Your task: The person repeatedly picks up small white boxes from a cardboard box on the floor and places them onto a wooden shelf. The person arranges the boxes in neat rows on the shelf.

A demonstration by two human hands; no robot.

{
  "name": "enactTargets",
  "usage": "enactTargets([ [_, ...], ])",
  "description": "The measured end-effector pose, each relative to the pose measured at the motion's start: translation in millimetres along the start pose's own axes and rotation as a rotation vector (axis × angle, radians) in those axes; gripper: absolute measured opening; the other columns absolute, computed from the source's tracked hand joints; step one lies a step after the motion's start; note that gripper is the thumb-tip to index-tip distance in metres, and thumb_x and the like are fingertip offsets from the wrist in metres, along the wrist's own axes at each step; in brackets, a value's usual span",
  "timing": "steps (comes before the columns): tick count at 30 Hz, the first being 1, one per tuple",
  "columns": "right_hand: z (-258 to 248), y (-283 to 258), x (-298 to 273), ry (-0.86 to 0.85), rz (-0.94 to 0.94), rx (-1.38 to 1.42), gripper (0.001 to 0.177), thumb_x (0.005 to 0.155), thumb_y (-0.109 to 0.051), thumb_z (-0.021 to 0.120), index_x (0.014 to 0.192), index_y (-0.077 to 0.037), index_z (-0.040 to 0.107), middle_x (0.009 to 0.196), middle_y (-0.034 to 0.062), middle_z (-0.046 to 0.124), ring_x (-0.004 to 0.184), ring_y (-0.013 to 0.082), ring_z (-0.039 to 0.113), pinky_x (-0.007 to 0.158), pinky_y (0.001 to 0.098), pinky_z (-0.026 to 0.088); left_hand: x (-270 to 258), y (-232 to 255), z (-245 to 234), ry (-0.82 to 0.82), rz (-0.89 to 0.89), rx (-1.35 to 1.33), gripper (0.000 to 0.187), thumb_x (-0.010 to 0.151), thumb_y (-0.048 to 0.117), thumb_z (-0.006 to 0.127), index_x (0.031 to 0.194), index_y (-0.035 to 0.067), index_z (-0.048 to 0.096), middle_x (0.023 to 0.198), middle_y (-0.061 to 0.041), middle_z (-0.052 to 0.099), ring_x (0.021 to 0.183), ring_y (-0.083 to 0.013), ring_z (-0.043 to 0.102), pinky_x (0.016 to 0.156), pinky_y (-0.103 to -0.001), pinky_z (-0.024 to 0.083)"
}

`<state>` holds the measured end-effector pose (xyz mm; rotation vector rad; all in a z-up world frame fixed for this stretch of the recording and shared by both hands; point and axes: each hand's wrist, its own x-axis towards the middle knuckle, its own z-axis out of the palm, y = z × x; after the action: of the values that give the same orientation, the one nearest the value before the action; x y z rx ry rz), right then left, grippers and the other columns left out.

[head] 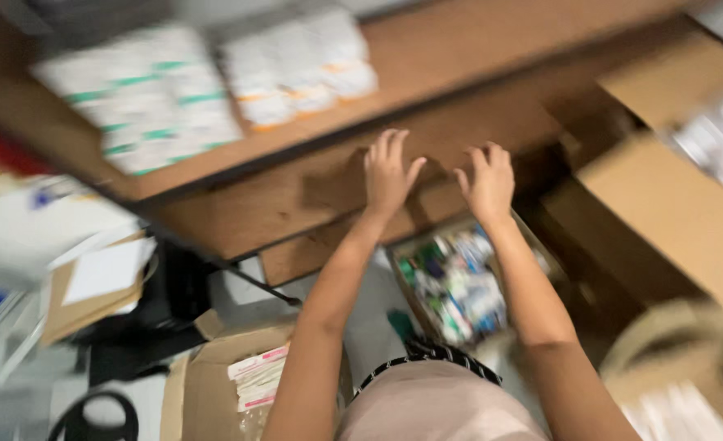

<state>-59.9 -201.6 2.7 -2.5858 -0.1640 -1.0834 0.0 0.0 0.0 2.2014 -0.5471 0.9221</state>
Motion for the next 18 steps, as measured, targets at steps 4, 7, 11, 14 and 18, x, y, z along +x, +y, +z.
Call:
enactTargets([
  [4, -77.7, 33.7, -117.2, -0.088, 0.21, -0.112, 0.044, 0.079, -0.014, 0.085, 0.12, -0.009, 0.068, 0.122, 0.0137, 0.059, 0.111, 0.0365, 0.056, 0.092, 0.0468, 0.05, -81.6, 83.5, 39.1, -0.18, 0.034, -0.173, 0.064, 0.083, 0.031, 0.084, 0.137, 0.011, 0.056, 0.138, -0.012, 0.057, 0.125, -0.0361, 0.054, 0.105, -0.049, 0.044],
  [7, -149.1, 56.9, -198.8, -0.093, 0.366, -0.224, 0.044, 0.079, -0.015, 0.085, 0.119, -0.007, 0.067, 0.122, 0.0147, 0.059, 0.11, 0.0364, 0.057, 0.091, 0.0468, 0.05, -130.3, 166.6, 70.0, -0.375, 0.095, -0.358, 0.066, 0.082, 0.03, 0.083, 0.138, 0.009, 0.055, 0.139, -0.014, 0.055, 0.126, -0.037, 0.053, 0.106, -0.049, 0.043],
  [11, -247.0, 83.6, -299.8, -0.01, 0.568, -0.339, 0.044, 0.082, -0.015, 0.085, 0.122, -0.01, 0.068, 0.121, 0.0147, 0.059, 0.112, 0.0365, 0.057, 0.093, 0.0473, 0.05, -197.2, 288.9, 103.1, -0.553, 0.283, -0.523, 0.066, 0.082, 0.032, 0.083, 0.138, 0.009, 0.055, 0.14, -0.014, 0.054, 0.129, -0.0372, 0.051, 0.109, -0.049, 0.042],
  [14, -302.7, 110.4, -363.7, -0.012, 0.783, -0.412, 0.043, 0.08, -0.016, 0.086, 0.12, -0.012, 0.069, 0.12, 0.0147, 0.06, 0.11, 0.0364, 0.058, 0.089, 0.0474, 0.05, -249.8, 370.6, 129.4, -0.677, 0.367, -0.616, 0.065, 0.082, 0.032, 0.082, 0.137, 0.008, 0.056, 0.139, -0.013, 0.054, 0.13, -0.0355, 0.052, 0.111, -0.049, 0.042],
  [18, -356.0, 155.5, -462.0, 0.04, 0.94, -0.428, 0.041, 0.081, -0.014, 0.085, 0.119, -0.013, 0.069, 0.12, 0.0147, 0.06, 0.112, 0.0374, 0.058, 0.093, 0.0469, 0.051, -324.6, 450.1, 177.2, -0.852, 0.482, -0.663, 0.06, 0.083, 0.029, 0.081, 0.135, 0.009, 0.057, 0.139, -0.012, 0.056, 0.13, -0.0343, 0.054, 0.109, -0.048, 0.043],
])
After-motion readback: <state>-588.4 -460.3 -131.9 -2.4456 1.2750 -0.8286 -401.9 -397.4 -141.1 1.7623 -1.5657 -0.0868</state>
